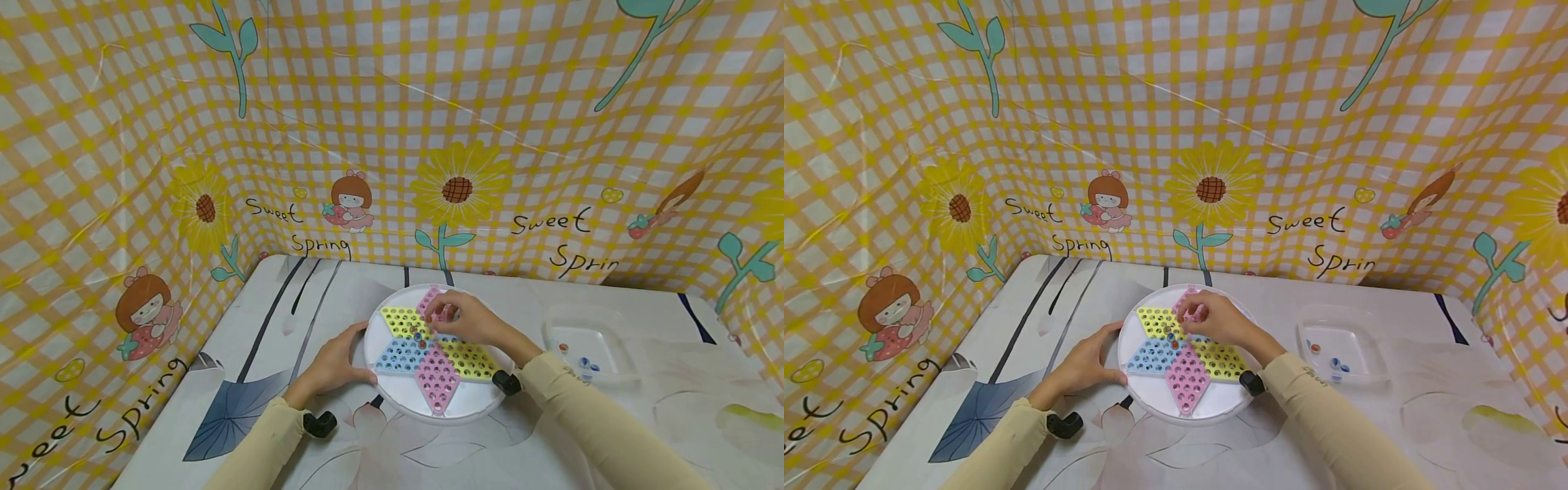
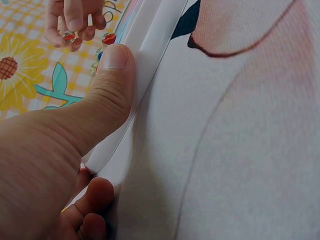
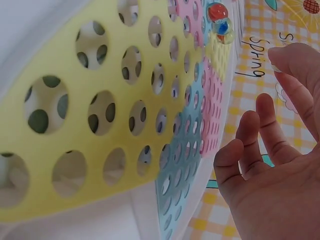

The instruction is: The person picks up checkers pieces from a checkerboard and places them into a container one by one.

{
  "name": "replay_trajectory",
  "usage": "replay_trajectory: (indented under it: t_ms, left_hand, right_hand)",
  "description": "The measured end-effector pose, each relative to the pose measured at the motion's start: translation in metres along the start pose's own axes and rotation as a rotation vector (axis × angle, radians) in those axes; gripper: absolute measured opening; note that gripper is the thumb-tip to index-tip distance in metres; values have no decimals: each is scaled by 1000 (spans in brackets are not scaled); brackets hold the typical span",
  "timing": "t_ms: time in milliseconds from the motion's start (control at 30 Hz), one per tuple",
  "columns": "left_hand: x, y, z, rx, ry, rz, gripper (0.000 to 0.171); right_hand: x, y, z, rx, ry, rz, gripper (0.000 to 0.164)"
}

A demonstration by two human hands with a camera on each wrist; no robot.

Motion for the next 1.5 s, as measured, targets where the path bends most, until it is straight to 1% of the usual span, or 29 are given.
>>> replay_trajectory:
  t_ms: [200,500,767,867,1200,1500]
  left_hand:
    - [0,0,0,7,2,0,109]
    - [0,-1,0,8,2,0,109]
    - [1,-1,0,10,4,-9,109]
    - [2,0,0,8,10,-6,109]
    - [2,2,0,0,14,2,110]
    - [2,3,0,-15,9,-9,110]
  right_hand:
    - [-1,-1,0,16,-4,1,13]
    - [-5,-2,-3,3,-8,28,16]
    - [-9,-5,-6,36,-21,43,16]
    - [-12,-5,-8,24,-33,40,16]
    - [-24,-8,-17,-8,-70,26,19]
    - [-41,-7,-26,-17,-105,7,14]
Point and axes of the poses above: each hand's wrist, its own z-axis towards the middle knuckle, its own x-axis out of the palm, y = z × x, the point moved 3 cm from there along z, towards the middle knuckle, and after that the axes turned 4 degrees about -y, right-handed, at the moved point
